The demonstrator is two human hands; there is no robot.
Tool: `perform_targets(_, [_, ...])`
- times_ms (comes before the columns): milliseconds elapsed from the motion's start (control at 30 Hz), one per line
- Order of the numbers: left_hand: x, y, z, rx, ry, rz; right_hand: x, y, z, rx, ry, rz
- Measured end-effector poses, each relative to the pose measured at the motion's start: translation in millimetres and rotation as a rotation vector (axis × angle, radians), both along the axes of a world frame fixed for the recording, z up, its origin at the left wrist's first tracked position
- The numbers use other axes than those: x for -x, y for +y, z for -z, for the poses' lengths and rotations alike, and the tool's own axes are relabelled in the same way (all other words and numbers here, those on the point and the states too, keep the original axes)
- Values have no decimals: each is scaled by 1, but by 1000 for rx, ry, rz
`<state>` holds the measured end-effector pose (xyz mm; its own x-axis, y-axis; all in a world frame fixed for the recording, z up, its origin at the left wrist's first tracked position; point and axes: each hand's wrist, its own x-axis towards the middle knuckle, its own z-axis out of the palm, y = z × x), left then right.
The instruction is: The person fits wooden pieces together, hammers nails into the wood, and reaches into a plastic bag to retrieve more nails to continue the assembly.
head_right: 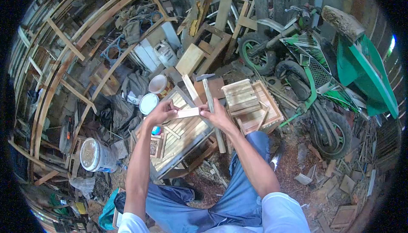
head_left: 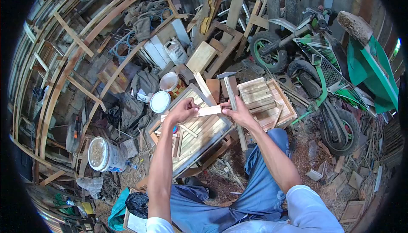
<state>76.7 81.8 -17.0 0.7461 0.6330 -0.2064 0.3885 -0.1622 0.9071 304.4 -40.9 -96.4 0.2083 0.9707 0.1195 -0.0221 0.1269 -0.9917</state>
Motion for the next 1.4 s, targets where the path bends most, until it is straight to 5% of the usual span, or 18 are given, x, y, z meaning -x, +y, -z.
perform_targets(333, [-6, -8, 29, -62, 83, -70, 8, -24, 8, 174, -105, 41])
perform_targets(567, [-20, -36, 37, -284, -53, -226, 17, -27, 23, 109, 37, 88])
perform_targets(600, [-22, -39, 41, -495, -46, -199, 18, -27, 23, 118, -6, 106])
perform_targets(833, [-42, -66, 39, -110, -351, -513, 17, -39, -13, 207, -132, 141])
perform_targets(1033, [-43, -68, 47, -99, -315, -382, 11, -28, -8, 336, -254, 141])
perform_targets(1400, [-45, -79, 44, -211, -265, -399, 10, -43, -17, 272, 10, 149])
